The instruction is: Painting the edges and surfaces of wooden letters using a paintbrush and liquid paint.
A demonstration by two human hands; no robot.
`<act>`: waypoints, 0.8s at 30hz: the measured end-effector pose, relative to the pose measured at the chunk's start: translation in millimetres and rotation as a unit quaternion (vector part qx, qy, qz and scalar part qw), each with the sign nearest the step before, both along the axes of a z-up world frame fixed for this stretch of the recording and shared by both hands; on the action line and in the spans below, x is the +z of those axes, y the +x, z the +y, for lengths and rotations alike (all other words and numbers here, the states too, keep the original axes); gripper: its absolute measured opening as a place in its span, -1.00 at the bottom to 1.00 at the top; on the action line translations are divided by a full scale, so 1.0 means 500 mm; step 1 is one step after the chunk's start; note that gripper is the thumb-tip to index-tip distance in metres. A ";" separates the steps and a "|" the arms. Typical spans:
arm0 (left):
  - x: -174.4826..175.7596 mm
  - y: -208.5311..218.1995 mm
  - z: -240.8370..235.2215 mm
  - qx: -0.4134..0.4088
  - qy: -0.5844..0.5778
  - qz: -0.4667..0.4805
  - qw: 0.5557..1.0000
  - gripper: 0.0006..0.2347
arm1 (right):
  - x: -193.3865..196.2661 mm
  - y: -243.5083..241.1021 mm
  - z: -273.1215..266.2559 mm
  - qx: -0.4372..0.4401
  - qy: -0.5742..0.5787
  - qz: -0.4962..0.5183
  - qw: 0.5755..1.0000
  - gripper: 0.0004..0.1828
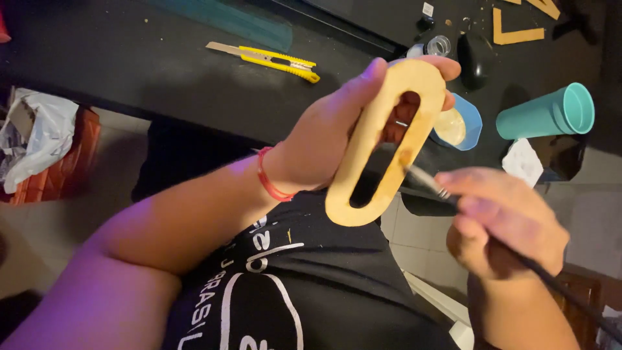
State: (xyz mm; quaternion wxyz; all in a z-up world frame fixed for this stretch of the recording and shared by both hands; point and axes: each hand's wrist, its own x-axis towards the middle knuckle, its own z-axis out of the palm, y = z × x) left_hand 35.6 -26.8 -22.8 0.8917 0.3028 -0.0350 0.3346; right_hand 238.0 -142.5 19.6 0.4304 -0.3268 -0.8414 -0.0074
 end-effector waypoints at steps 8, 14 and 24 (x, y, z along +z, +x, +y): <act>-0.018 -0.003 0.014 -0.035 -0.023 -0.055 0.998 -0.44 | 0.051 -0.038 -0.040 -0.006 -0.211 -0.028 0.977 -0.78; -0.019 0.001 0.011 -0.126 -0.070 -0.115 0.983 -0.46 | 0.028 -0.003 0.006 -0.065 -0.049 0.028 0.996 -0.75; -0.002 -0.018 0.020 -0.042 0.036 -0.039 0.998 -0.45 | 0.043 0.019 -0.010 0.029 -0.099 -0.120 0.987 -0.86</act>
